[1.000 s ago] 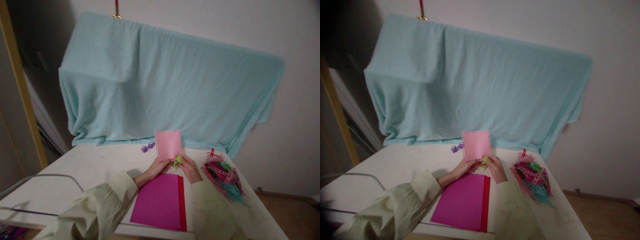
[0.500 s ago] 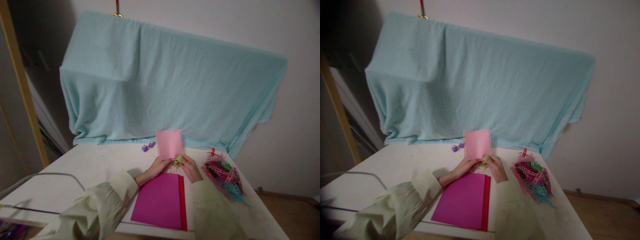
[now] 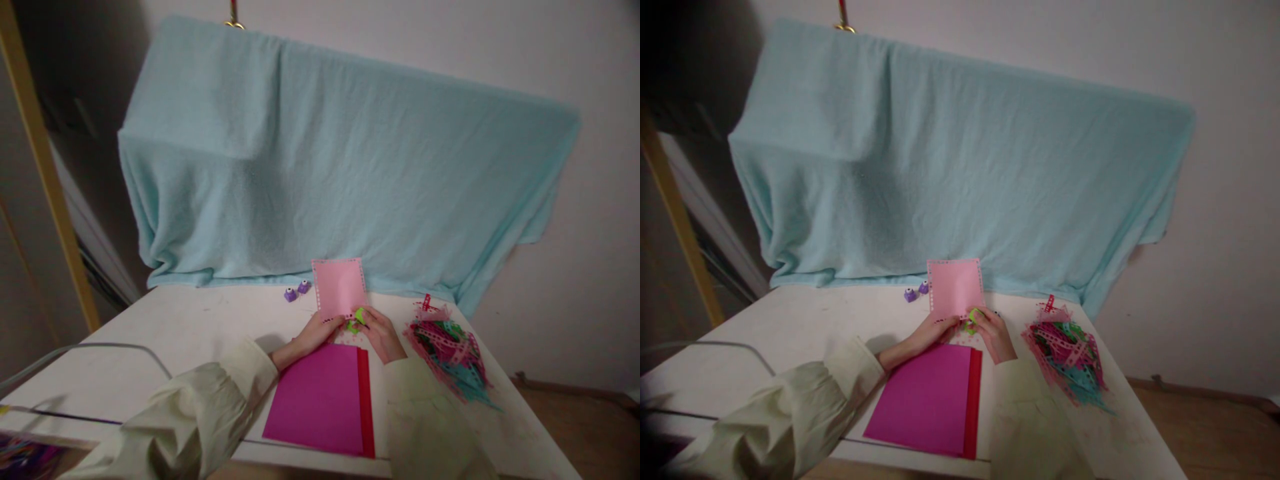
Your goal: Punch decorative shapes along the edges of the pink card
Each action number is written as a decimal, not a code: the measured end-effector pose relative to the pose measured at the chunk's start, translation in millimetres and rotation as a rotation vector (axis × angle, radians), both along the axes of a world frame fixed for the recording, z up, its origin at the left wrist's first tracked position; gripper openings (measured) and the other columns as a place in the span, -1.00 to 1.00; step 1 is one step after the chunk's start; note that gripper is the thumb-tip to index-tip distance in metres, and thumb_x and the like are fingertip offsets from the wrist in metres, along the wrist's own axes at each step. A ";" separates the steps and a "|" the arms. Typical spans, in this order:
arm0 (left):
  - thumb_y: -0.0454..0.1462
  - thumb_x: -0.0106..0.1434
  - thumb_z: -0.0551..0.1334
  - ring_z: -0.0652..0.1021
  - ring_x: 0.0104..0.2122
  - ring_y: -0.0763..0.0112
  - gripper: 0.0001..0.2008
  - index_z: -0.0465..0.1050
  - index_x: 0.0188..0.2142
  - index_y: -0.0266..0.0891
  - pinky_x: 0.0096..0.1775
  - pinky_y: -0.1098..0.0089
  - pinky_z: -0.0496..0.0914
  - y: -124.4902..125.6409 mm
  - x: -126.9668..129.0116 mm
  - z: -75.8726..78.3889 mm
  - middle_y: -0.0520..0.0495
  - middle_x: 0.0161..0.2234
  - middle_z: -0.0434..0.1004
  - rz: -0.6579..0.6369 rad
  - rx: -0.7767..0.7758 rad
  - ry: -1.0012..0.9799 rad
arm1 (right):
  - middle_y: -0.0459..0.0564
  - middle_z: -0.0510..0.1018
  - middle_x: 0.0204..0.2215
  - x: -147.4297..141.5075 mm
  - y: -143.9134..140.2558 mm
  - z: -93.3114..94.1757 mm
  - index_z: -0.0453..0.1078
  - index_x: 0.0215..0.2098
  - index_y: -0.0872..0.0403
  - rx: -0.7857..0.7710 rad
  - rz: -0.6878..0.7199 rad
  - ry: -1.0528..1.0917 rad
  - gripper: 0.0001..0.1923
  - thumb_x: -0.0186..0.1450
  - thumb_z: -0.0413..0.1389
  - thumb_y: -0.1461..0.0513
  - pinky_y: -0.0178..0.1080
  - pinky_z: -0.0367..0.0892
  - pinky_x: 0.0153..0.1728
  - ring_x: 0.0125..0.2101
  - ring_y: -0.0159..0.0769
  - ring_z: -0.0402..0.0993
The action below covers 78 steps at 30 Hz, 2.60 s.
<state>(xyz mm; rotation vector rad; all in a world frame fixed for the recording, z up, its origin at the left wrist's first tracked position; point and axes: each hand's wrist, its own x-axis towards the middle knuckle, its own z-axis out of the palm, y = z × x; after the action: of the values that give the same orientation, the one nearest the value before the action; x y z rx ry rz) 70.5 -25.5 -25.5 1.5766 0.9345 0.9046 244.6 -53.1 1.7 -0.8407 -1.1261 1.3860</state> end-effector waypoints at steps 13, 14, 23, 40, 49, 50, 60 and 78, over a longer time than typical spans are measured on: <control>-0.14 0.23 0.08 0.32 -0.59 0.44 -0.71 0.37 -0.49 -0.29 -0.51 0.46 0.17 -3.5 -4.1 12.7 0.06 -0.67 0.30 0.008 0.059 0.013 | 0.03 0.53 -0.35 2.3 -0.3 0.1 0.50 -0.19 0.11 -0.005 0.006 -0.022 -0.65 0.19 0.22 0.03 -0.18 0.32 -0.25 -0.33 -0.23 0.44; -0.14 0.23 0.08 0.33 -0.58 0.44 -0.71 0.38 -0.49 -0.29 -0.51 0.46 0.18 -3.8 -4.4 13.5 0.06 -0.67 0.30 0.010 0.060 0.011 | 0.03 0.52 -0.36 2.2 -0.5 0.5 0.49 -0.19 0.11 -0.004 0.007 -0.024 -0.65 0.19 0.21 0.03 -0.18 0.32 -0.25 -0.33 -0.23 0.44; -0.06 0.25 0.08 0.27 -0.64 0.49 -0.65 0.34 -0.46 -0.29 -0.56 0.48 0.12 -1.2 -2.3 4.9 0.10 -0.67 0.27 0.016 0.050 -0.012 | 0.03 0.51 -0.35 4.5 1.3 -2.7 0.48 -0.17 0.12 0.008 0.027 -0.016 -0.66 0.22 0.20 0.05 -0.19 0.32 -0.25 -0.33 -0.24 0.42; 0.03 0.30 -0.01 0.21 -0.72 0.53 -0.54 0.27 -0.52 -0.26 -0.61 0.49 0.09 -2.7 0.5 0.5 0.13 -0.74 0.17 -0.045 0.024 -0.071 | 0.03 0.50 -0.36 4.8 1.7 -3.7 0.47 -0.17 0.12 0.029 0.043 -0.024 -0.71 0.25 0.17 0.09 -0.18 0.30 -0.26 -0.34 -0.25 0.41; 0.02 0.31 -0.02 0.21 -0.72 0.52 -0.55 0.30 -0.49 -0.27 -0.60 0.50 0.10 -3.7 -0.8 4.5 0.15 -0.76 0.15 -0.066 0.032 -0.047 | 0.03 0.50 -0.37 4.3 1.6 -3.5 0.48 -0.20 0.12 0.022 0.036 -0.036 -0.71 0.22 0.20 0.08 -0.19 0.30 -0.27 -0.36 -0.26 0.40; 0.01 0.31 -0.02 0.22 -0.71 0.52 -0.55 0.31 -0.49 -0.27 -0.60 0.50 0.10 -3.7 -1.1 4.7 0.15 -0.75 0.15 -0.065 0.036 -0.041 | 0.03 0.50 -0.37 4.3 1.6 -3.6 0.48 -0.20 0.12 0.022 0.037 -0.035 -0.71 0.22 0.20 0.08 -0.19 0.30 -0.28 -0.36 -0.26 0.40; -0.03 0.31 -0.02 0.25 -0.67 0.51 -0.57 0.30 -0.50 -0.28 -0.57 0.48 0.12 -5.2 -1.3 6.9 0.12 -0.71 0.19 -0.034 0.051 0.025 | 0.02 0.50 -0.37 3.8 1.0 -3.1 0.47 -0.20 0.12 0.021 0.037 -0.047 -0.72 0.24 0.19 0.09 -0.19 0.29 -0.27 -0.35 -0.26 0.40; -0.08 0.31 0.00 0.24 -0.62 0.50 -0.62 0.30 -0.51 -0.28 -0.53 0.49 0.13 -9.8 -3.6 17.4 0.10 -0.66 0.20 -0.042 0.106 0.035 | 0.02 0.50 -0.39 3.7 1.1 -2.4 0.46 -0.19 0.12 0.001 0.026 -0.077 -0.69 0.23 0.19 0.06 -0.20 0.30 -0.27 -0.34 -0.25 0.41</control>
<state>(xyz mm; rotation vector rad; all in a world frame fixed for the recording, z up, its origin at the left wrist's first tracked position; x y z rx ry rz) 66.8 -35.3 -8.2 1.7003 0.8868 0.9125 248.3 -52.0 -0.7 -0.8885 -1.2001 1.3839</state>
